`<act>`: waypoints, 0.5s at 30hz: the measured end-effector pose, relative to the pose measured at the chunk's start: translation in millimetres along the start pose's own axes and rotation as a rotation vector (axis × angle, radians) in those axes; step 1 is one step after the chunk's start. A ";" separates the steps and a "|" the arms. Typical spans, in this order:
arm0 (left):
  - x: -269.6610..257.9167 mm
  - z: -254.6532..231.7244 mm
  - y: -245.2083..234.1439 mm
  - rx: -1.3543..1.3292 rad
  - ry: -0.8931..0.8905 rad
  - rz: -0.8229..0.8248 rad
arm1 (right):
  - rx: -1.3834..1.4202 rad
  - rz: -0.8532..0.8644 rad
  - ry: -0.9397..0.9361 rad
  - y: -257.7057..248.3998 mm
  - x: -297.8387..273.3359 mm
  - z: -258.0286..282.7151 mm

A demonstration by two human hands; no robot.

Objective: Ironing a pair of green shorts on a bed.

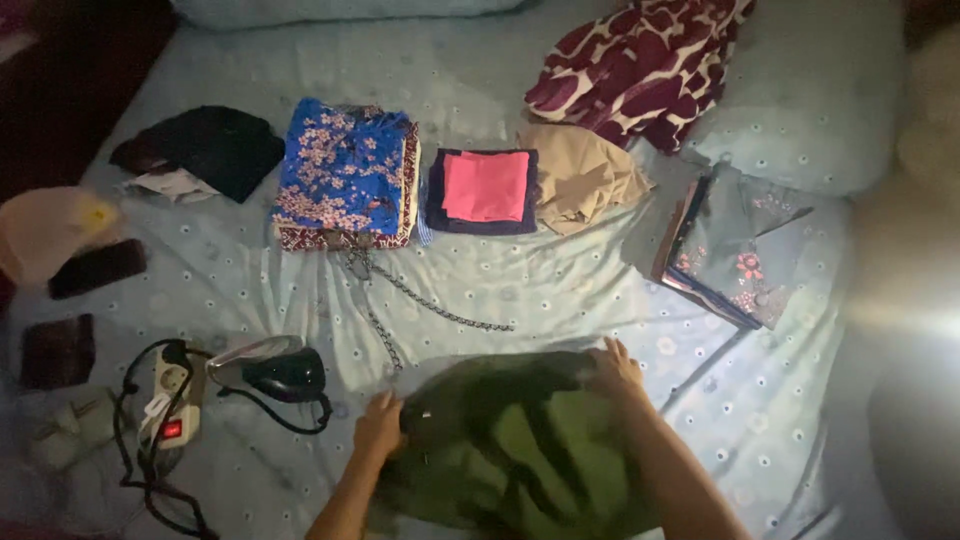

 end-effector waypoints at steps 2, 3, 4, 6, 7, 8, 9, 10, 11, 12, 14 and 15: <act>-1.6 12.9 18.2 0.007 -0.018 0.074 | 0.005 0.086 0.016 -15.7 -6.6 4.2; 2.5 17.2 27.5 0.015 -0.028 0.148 | 0.009 0.169 0.039 -24.2 -6.8 3.8; 7.7 18.4 31.9 0.012 -0.025 0.144 | 0.005 0.165 0.039 -39.2 -3.6 6.0; 17.7 21.6 37.7 -0.235 -0.009 0.108 | 0.117 0.243 -0.005 -66.3 1.2 13.6; 16.3 4.6 16.5 -0.233 -0.004 0.106 | 0.117 0.239 -0.002 -72.9 5.8 10.1; 14.6 -11.4 -5.5 -0.309 -0.042 0.050 | 0.237 0.206 0.076 -79.9 10.2 5.2; 11.0 -26.9 -27.5 -0.383 -0.080 -0.009 | 0.357 0.173 0.152 -86.3 13.5 1.1; 11.0 -45.5 -55.9 -0.381 -0.077 -0.011 | 0.359 0.168 0.153 -78.6 20.2 -12.1; 7.5 -62.7 -83.2 -0.380 -0.120 -0.053 | 0.429 -0.068 0.073 -74.9 24.5 -24.4; 3.8 -80.2 -110.5 -0.379 -0.164 -0.096 | 0.493 -0.307 -0.008 -71.3 27.4 -37.2; 11.8 -70.4 -117.6 -0.362 -0.154 -0.112 | 0.645 -0.178 0.162 -117.9 34.8 -36.4; 16.9 -65.9 -121.3 -0.347 -0.142 -0.125 | 0.789 -0.043 0.334 -139.6 37.9 -37.2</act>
Point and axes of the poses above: each hand's wrist, its own x-axis towards the middle knuckle, its own y-axis out of the palm, z = x × y, the point moved 2 cm from there along x, towards the middle knuckle, and after that the axes turned 15 degrees about -x, right-handed, at the moved point
